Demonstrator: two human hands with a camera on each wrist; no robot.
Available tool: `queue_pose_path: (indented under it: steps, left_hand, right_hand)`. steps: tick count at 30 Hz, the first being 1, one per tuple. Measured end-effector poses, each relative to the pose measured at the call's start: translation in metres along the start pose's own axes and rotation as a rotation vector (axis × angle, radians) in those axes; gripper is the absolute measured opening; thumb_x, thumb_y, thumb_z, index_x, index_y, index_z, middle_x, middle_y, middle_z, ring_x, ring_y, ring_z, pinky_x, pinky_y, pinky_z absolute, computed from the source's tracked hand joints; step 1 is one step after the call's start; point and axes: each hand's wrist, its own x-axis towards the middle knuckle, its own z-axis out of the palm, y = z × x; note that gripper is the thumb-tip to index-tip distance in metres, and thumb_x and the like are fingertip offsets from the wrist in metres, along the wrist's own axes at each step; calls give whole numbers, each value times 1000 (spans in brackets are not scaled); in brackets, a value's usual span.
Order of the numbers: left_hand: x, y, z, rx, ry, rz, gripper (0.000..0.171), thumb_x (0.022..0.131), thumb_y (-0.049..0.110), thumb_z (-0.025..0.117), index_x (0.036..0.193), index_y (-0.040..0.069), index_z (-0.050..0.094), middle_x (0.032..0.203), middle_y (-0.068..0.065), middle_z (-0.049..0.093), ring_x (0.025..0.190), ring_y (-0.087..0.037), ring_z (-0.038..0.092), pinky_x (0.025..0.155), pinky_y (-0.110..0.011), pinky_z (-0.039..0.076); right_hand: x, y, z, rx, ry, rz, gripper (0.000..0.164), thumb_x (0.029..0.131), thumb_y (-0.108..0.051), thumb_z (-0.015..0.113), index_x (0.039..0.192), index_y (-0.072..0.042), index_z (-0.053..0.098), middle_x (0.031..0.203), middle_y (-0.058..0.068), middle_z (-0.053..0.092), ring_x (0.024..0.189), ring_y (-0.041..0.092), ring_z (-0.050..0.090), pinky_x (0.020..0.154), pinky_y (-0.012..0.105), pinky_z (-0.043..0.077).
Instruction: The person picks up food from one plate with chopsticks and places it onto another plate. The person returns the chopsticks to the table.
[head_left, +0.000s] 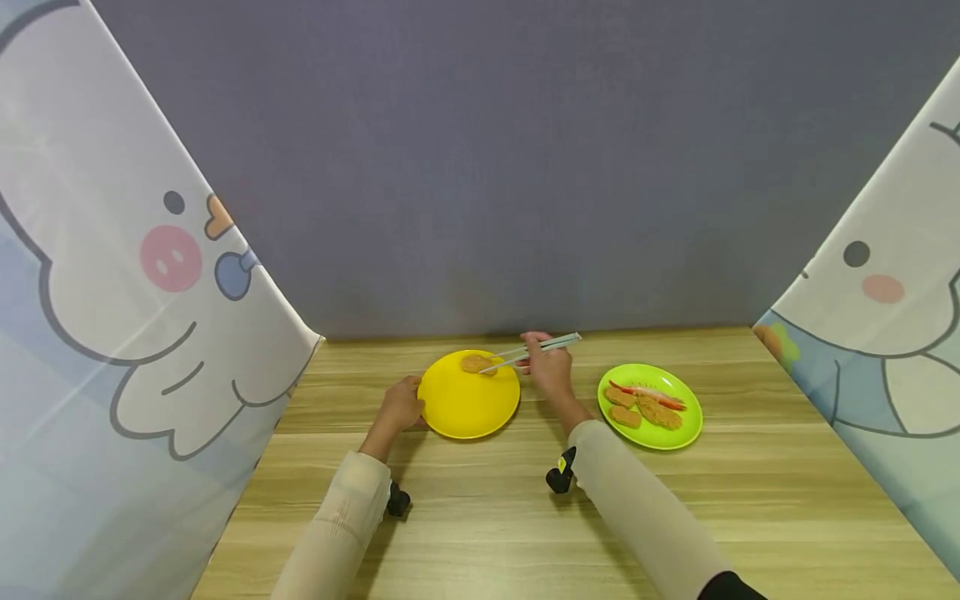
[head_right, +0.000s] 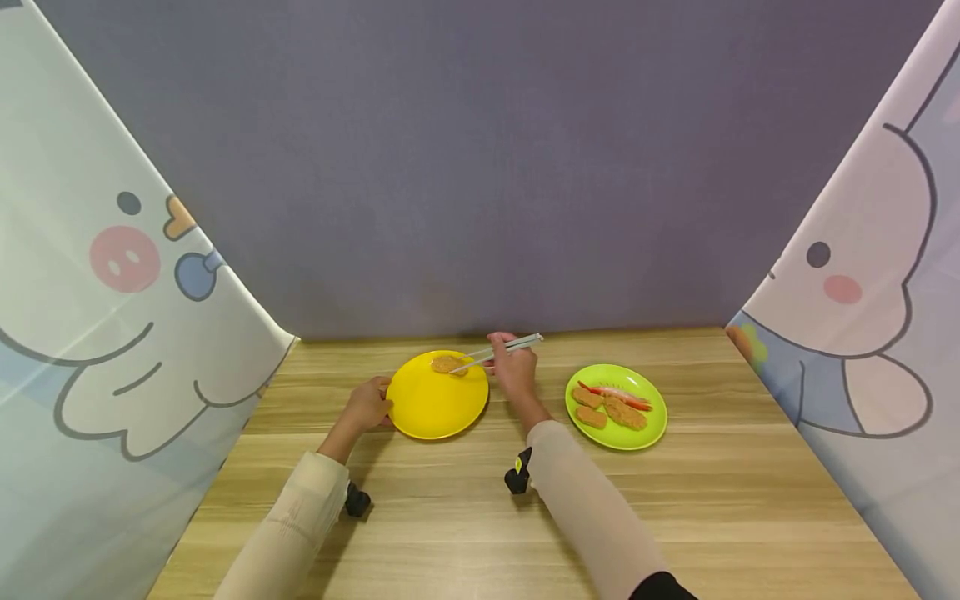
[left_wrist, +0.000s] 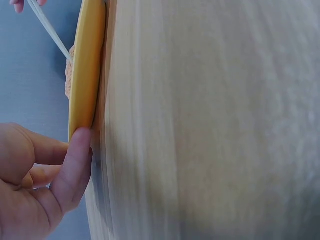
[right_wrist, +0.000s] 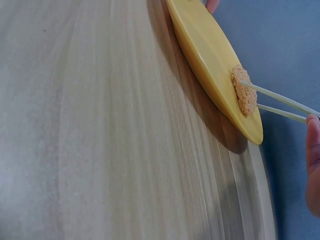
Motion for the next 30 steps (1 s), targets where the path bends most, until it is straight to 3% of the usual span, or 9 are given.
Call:
queue_pose_path:
  steps: [6, 12, 15, 21, 30]
  left_hand:
    - [-1, 1, 1, -27, 0, -4, 52, 93, -4, 55, 144, -8, 48, 120, -33, 66, 64, -20, 73, 56, -29, 63]
    - [0, 1, 0, -38, -3, -10, 52, 92, -5, 54, 144, -8, 48, 115, -32, 67, 61, -18, 71, 55, -28, 63]
    - [0, 1, 0, -30, -6, -15, 52, 92, -4, 55, 144, -8, 48, 114, -31, 68, 62, -18, 72, 55, -28, 63]
    - [1, 0, 1, -30, -8, -22, 52, 93, -3, 55, 144, -7, 49, 115, -30, 67, 63, -18, 72, 56, -28, 63]
    - [1, 1, 0, -32, -11, -19, 51, 94, -3, 55, 144, -8, 47, 118, -32, 66, 62, -16, 71, 56, -27, 63]
  right_hand:
    - [0, 0, 6, -25, -8, -6, 33, 103, -26, 57, 114, 0, 74, 107, 32, 69, 72, 32, 77, 68, 56, 63]
    - [-1, 0, 9, -43, -20, -14, 31, 101, -27, 61, 112, -2, 75, 102, 32, 71, 63, 18, 74, 51, 26, 62]
    - [-1, 1, 11, -48, -14, -32, 29, 101, -25, 62, 110, 0, 75, 100, 32, 71, 57, 10, 71, 49, 19, 59]
    - [-2, 4, 14, -32, 23, -59, 26, 100, -21, 63, 106, 1, 75, 97, 34, 71, 52, 1, 66, 47, 17, 57]
    - [-4, -1, 16, -38, 15, -62, 27, 100, -23, 63, 106, -1, 76, 96, 31, 72, 57, 13, 72, 46, 20, 58]
